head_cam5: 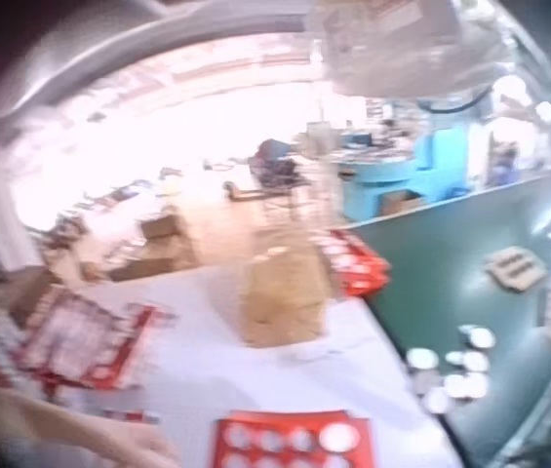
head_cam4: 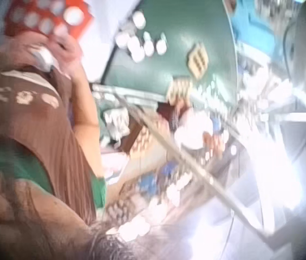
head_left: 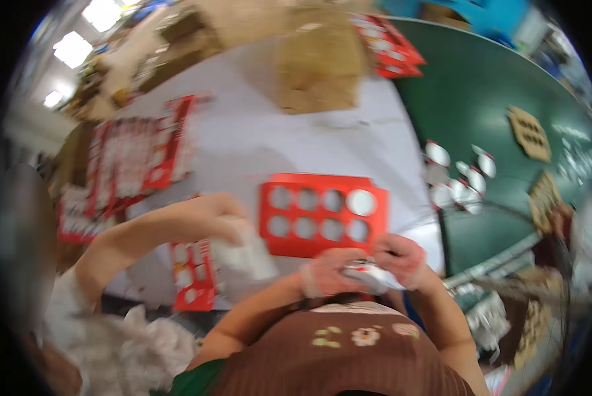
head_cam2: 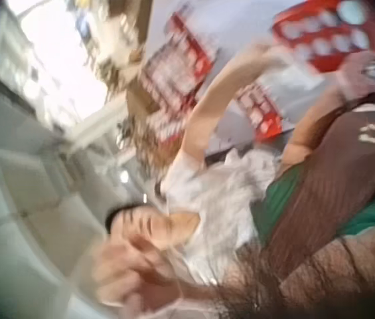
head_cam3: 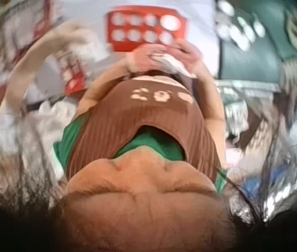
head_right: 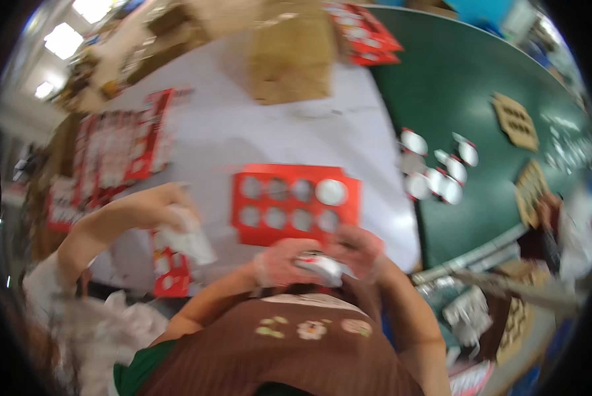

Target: The person places round light fixtures into circular slots of a cardboard insert, slides the filled insert into a packaging box, and loads more light fixtures into another insert.

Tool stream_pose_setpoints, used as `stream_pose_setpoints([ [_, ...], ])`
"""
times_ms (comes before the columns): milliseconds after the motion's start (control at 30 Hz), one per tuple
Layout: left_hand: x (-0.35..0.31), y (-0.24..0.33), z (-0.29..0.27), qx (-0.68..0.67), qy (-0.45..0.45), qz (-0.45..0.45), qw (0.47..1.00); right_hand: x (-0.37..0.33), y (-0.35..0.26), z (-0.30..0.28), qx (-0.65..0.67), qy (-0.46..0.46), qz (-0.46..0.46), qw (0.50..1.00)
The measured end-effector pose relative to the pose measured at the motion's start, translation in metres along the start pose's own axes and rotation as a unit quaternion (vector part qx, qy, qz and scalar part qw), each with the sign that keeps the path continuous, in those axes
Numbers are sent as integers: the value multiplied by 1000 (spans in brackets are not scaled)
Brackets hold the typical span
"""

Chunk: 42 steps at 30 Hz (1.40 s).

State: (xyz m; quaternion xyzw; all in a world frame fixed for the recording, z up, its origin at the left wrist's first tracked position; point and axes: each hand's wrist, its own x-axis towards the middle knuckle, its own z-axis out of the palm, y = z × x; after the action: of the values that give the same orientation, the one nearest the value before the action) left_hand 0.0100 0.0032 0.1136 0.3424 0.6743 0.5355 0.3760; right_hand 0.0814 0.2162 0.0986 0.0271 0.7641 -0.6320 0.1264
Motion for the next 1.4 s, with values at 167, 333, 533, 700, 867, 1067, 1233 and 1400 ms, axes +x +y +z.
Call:
stream_pose_setpoints([
  [167, 2, -29, 27, -137, 67, -18, 988, -1, 10, 15, 370, -7, 80, 926],
  [333, -11, -15, 22, -171, 59, -55, 982, 2, 1, 26, 311, 5, 162, 936],
  [533, -13, -14, 24, -282, 128, -4, 951, 9, 10, 22, 244, 19, 170, 955],
  [700, -25, -22, 19, -187, 122, -37, 974, 10, -8, 30, 242, 12, 154, 958],
  [867, -28, -23, 22, -212, 140, -33, 967, 9, -8, 33, 238, 6, 147, 960],
  [1067, -29, -24, 25, -183, 152, -47, 970, 3, -10, 32, 253, 25, 144, 956],
  [1233, -34, -36, 34, -100, 230, -62, 966, 1, -1, 31, 298, 20, 75, 952],
  [1400, -35, -44, 34, -63, 247, -68, 965, -5, -10, 35, 290, 19, 70, 954],
])
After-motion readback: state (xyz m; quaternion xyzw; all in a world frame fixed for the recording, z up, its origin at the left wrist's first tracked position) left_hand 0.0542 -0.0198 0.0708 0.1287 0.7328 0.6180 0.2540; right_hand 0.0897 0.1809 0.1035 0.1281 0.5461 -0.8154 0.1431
